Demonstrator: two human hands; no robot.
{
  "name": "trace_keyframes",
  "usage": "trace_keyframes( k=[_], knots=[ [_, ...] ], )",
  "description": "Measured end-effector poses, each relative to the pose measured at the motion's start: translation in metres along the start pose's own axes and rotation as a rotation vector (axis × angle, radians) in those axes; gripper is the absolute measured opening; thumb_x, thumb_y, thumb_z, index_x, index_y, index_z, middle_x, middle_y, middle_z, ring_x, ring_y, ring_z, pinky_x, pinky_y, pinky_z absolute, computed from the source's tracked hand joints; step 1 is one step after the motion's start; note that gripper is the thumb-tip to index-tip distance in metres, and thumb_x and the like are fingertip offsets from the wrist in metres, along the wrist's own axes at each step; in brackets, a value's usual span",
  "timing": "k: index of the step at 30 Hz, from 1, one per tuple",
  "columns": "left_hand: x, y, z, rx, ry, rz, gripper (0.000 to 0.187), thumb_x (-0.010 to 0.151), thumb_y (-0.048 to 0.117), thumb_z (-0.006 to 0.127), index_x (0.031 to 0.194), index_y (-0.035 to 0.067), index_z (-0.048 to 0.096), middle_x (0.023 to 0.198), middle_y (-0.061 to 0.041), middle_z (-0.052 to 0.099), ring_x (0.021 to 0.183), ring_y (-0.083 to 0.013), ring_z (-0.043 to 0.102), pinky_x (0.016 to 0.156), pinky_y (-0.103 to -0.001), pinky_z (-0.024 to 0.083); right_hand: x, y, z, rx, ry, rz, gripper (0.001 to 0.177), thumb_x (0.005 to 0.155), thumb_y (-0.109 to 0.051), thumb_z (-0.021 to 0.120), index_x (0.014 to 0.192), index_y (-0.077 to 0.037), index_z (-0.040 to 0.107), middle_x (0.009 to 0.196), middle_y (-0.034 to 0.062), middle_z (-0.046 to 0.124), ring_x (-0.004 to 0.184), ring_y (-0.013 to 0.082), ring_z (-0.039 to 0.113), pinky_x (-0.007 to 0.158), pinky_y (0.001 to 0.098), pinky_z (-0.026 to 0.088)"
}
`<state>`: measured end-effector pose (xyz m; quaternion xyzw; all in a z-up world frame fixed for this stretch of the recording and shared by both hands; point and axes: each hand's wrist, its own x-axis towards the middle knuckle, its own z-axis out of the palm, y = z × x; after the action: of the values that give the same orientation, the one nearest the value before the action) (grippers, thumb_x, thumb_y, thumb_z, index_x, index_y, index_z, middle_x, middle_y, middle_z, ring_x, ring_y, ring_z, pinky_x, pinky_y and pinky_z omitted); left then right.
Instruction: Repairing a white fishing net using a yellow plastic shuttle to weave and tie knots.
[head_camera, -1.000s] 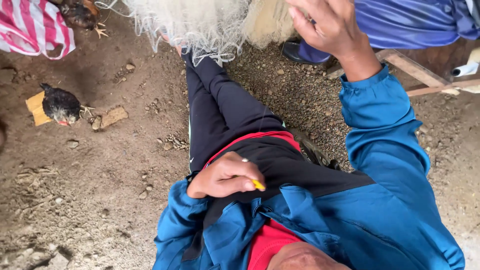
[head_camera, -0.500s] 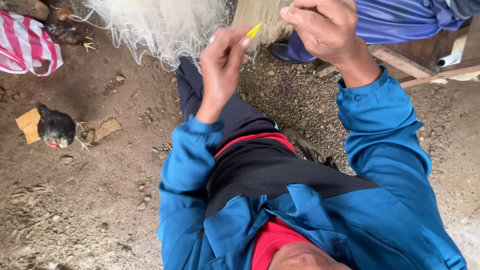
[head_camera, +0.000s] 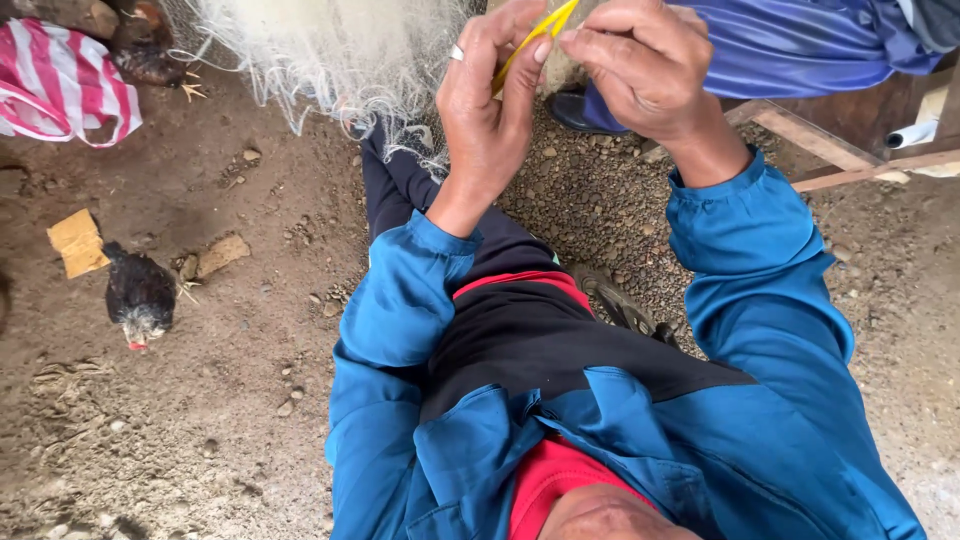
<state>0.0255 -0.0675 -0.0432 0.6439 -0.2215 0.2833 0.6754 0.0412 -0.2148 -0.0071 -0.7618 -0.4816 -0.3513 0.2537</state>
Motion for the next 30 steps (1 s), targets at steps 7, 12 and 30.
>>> trace_keyframes(
  k=[7,12,30],
  knots=[
    [0.009,0.007,-0.013,0.09,-0.018,0.083,0.02,0.086,0.005,0.051,0.103,0.015,0.047,0.072,0.0,0.048,0.053,-0.0094,0.043,0.046,-0.024,0.033,-0.006,0.006,0.009,-0.019,0.048,-0.034,0.009,0.074,0.012,0.068,0.079,0.005,0.067,0.078,0.0126,0.058,0.053,0.0152,0.044,0.044,0.0275,0.035],
    [-0.007,0.006,-0.017,0.173,-0.096,-0.143,0.012,0.076,-0.002,0.056,0.085,0.006,0.051,0.06,0.001,0.046,0.046,-0.0077,0.038,0.041,-0.021,0.029,-0.007,0.008,0.007,0.01,0.051,-0.01,0.009,0.075,0.011,0.069,0.082,0.005,0.067,0.077,0.0138,0.057,0.052,0.015,0.044,0.044,0.026,0.035],
    [-0.007,0.007,-0.003,0.059,0.025,-0.087,0.012,0.079,0.004,0.056,0.091,0.006,0.052,0.075,0.0,0.048,0.055,-0.0071,0.047,0.047,-0.02,0.039,-0.001,-0.006,0.005,0.015,0.057,0.011,0.014,0.07,0.013,0.07,0.08,0.005,0.065,0.077,0.0138,0.057,0.057,0.0183,0.048,0.049,0.0286,0.037]
  ],
)
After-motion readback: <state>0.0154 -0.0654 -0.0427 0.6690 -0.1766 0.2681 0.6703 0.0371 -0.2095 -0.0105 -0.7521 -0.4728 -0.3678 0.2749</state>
